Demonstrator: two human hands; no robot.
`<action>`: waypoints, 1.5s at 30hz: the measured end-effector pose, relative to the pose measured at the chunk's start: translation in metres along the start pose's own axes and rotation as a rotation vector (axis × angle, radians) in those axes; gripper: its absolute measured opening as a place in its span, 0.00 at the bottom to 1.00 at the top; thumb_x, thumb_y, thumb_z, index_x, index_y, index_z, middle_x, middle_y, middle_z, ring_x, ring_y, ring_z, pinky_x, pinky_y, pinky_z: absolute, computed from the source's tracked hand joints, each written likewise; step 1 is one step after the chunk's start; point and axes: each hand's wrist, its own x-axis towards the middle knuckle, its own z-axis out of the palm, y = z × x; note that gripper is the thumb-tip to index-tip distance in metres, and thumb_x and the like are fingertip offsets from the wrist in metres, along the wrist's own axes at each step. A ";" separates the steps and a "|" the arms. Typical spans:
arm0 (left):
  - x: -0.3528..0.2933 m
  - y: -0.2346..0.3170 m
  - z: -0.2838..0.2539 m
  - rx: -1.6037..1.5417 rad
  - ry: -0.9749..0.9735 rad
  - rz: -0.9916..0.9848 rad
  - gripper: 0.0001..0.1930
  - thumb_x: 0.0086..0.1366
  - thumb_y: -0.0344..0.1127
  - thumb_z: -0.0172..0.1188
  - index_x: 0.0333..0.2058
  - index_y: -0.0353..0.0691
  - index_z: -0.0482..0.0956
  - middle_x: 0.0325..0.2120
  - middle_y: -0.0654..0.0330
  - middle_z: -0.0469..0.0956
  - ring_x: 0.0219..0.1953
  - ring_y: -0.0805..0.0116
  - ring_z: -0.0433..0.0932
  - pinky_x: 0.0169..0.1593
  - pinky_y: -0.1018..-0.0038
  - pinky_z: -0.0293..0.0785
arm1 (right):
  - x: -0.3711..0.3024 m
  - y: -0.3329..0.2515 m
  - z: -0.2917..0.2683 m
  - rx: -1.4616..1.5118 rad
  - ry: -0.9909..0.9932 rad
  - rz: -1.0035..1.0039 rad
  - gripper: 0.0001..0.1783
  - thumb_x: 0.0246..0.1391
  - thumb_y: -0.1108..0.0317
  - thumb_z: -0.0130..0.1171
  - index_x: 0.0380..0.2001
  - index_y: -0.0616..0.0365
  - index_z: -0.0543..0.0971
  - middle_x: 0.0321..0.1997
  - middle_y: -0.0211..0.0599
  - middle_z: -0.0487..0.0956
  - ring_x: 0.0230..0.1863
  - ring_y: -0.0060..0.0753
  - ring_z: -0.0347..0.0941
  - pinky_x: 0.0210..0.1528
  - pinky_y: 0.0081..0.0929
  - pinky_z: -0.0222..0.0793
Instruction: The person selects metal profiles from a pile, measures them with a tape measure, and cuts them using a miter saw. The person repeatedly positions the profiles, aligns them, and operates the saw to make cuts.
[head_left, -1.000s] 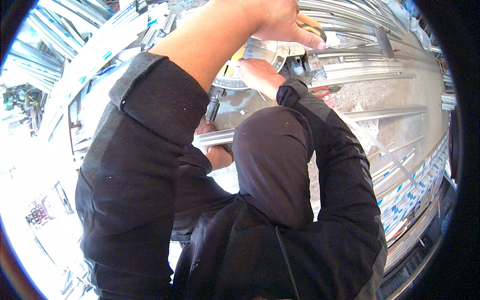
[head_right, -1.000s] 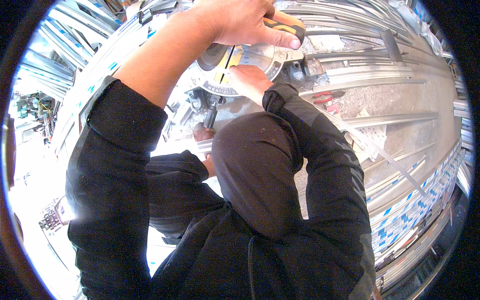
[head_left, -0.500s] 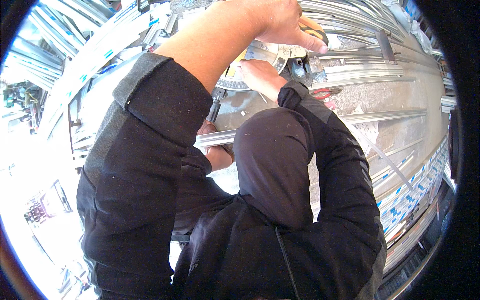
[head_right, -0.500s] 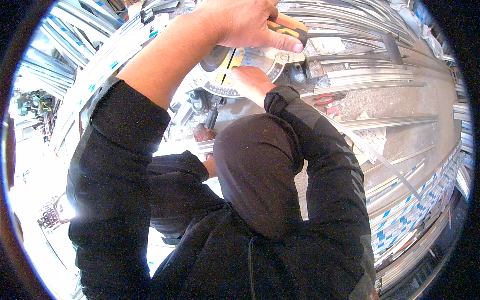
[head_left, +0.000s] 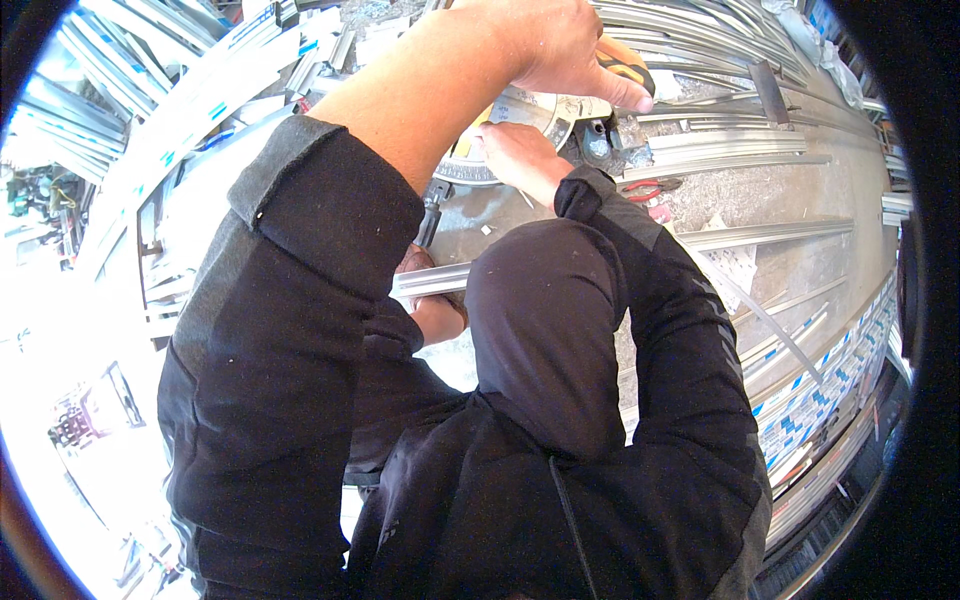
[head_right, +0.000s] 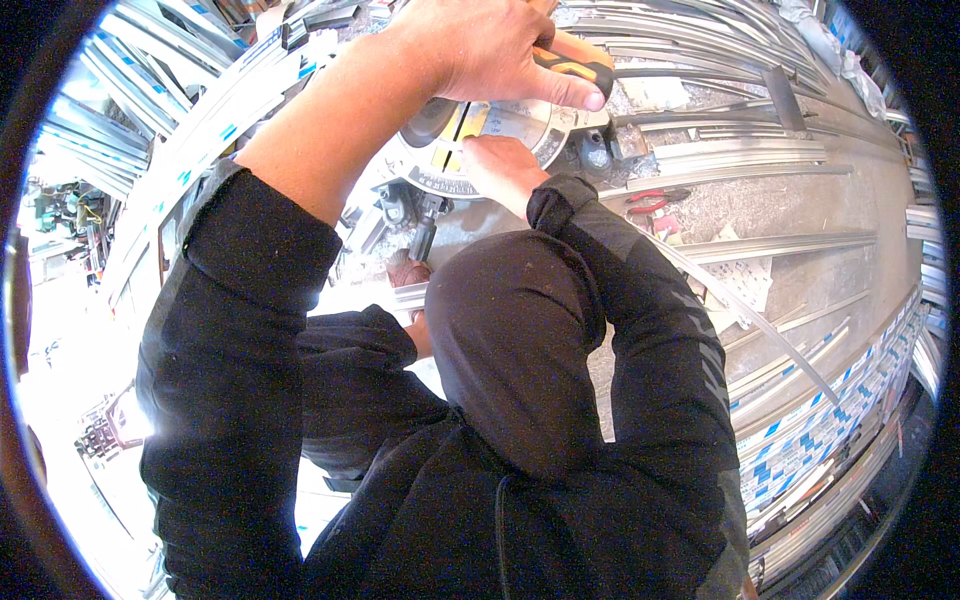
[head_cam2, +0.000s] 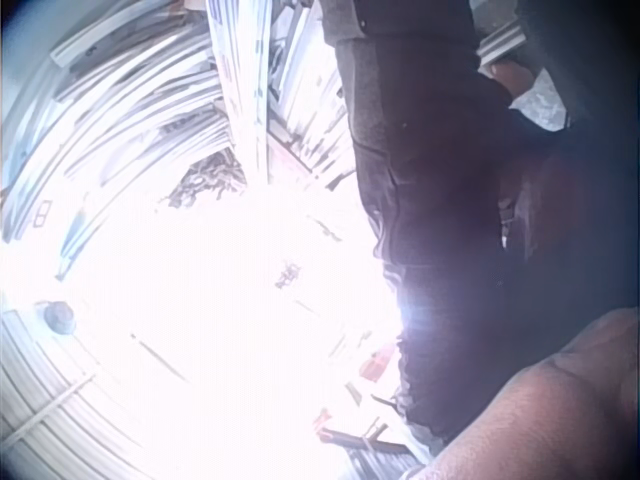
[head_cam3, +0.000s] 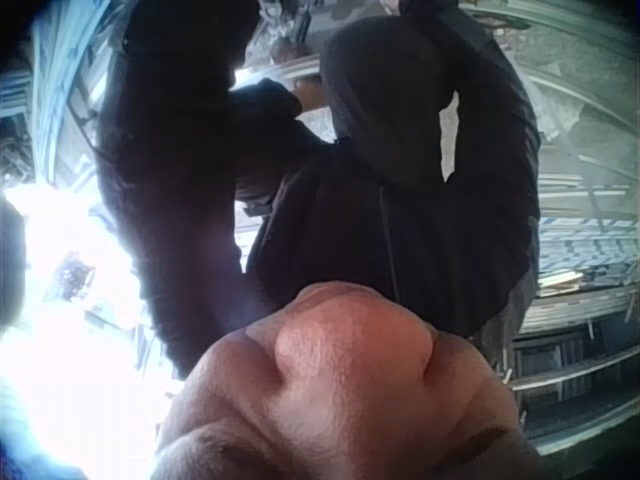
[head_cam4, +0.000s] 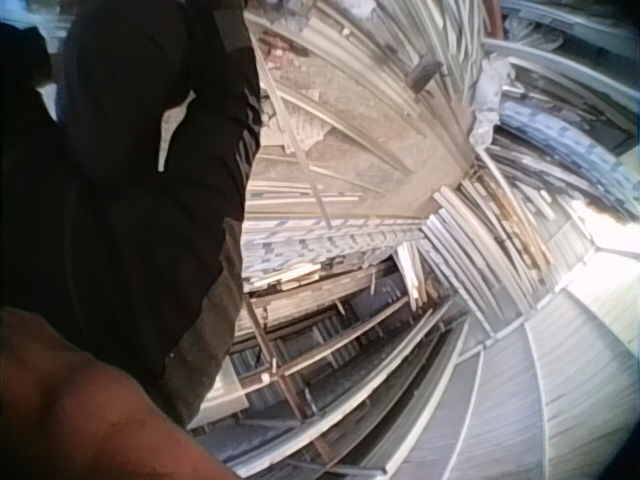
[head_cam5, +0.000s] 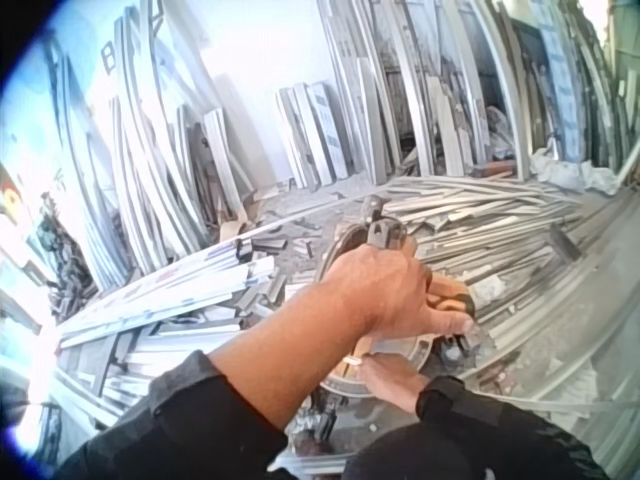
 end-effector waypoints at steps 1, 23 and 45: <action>0.000 0.000 0.000 0.005 -0.004 -0.003 0.38 0.60 0.81 0.49 0.61 0.69 0.80 0.56 0.42 0.79 0.52 0.52 0.84 0.54 0.61 0.79 | 0.001 0.000 0.000 -0.021 -0.024 0.011 0.19 0.68 0.58 0.48 0.44 0.62 0.81 0.39 0.56 0.84 0.43 0.58 0.81 0.46 0.52 0.74; 0.034 -0.025 0.047 -0.075 0.161 -0.028 0.48 0.58 0.81 0.51 0.49 0.34 0.82 0.37 0.49 0.83 0.41 0.57 0.82 0.47 0.63 0.74 | -0.285 0.156 -0.026 -0.077 -0.045 0.261 0.15 0.63 0.55 0.59 0.48 0.48 0.81 0.38 0.46 0.84 0.41 0.58 0.82 0.42 0.52 0.77; 0.040 -0.086 0.057 -0.173 0.163 -0.095 0.42 0.66 0.68 0.57 0.60 0.31 0.76 0.43 0.56 0.80 0.38 0.71 0.75 0.41 0.74 0.71 | -0.548 0.167 0.196 -0.194 0.149 0.557 0.07 0.50 0.73 0.56 0.34 0.54 0.79 0.40 0.39 0.77 0.51 0.44 0.73 0.53 0.43 0.67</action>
